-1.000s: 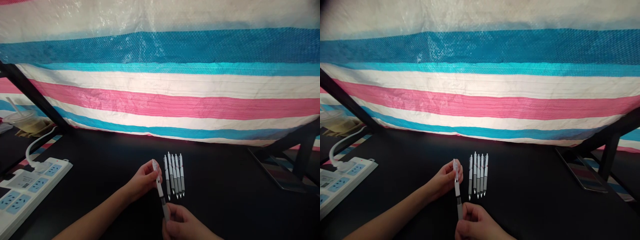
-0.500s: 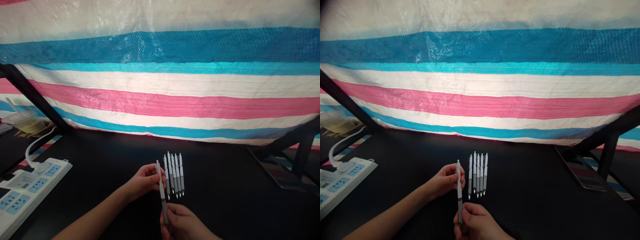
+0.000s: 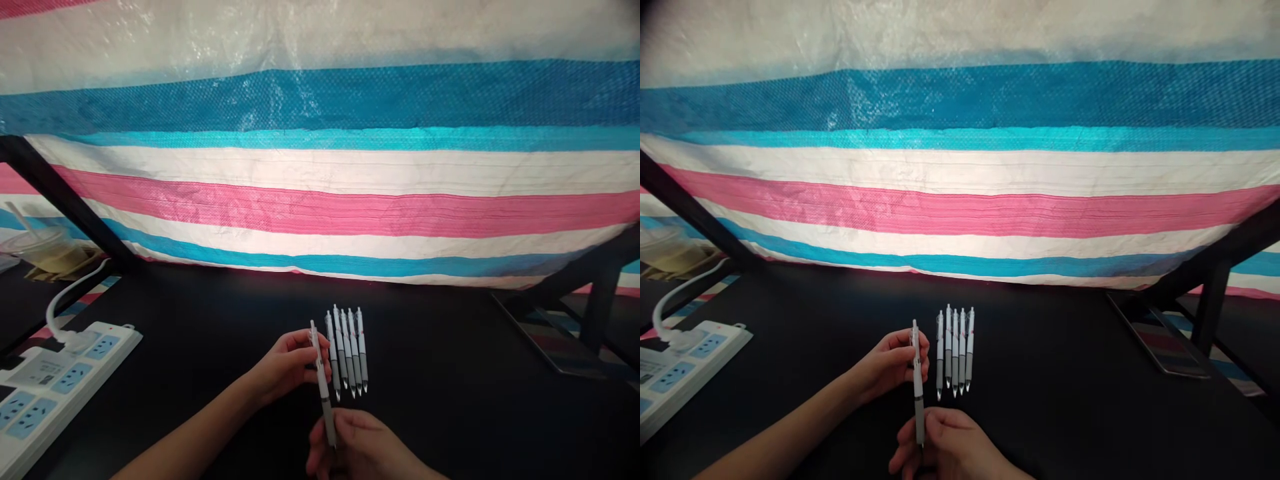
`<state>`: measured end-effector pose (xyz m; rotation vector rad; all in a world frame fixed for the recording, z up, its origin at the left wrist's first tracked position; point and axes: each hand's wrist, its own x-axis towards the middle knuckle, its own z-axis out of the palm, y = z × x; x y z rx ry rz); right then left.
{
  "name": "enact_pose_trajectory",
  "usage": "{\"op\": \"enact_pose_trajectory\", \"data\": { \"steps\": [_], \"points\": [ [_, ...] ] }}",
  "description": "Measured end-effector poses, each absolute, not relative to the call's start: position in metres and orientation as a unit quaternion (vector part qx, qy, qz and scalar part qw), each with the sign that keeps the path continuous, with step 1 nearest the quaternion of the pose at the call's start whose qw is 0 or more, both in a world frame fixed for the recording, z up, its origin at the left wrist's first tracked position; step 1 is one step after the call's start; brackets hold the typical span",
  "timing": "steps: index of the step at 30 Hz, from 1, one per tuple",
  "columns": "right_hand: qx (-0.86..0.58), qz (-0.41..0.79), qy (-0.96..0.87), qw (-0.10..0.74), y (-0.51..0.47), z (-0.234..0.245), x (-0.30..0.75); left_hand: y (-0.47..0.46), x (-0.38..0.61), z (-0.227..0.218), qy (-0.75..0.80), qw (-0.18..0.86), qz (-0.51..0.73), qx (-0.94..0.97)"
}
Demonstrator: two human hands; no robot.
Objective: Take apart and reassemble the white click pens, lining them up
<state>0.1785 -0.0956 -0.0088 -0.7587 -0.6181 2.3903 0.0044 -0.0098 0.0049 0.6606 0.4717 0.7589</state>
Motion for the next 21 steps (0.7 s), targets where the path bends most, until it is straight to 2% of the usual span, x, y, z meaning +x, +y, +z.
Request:
{"op": "enact_pose_trajectory", "data": {
  "steps": [21],
  "points": [
    [-0.273, 0.891, -0.233, 0.279, -0.0961, -0.0069, 0.1803, -0.01, 0.0056, 0.0033, 0.236, 0.831, 0.363, 0.349]
  ]
}}
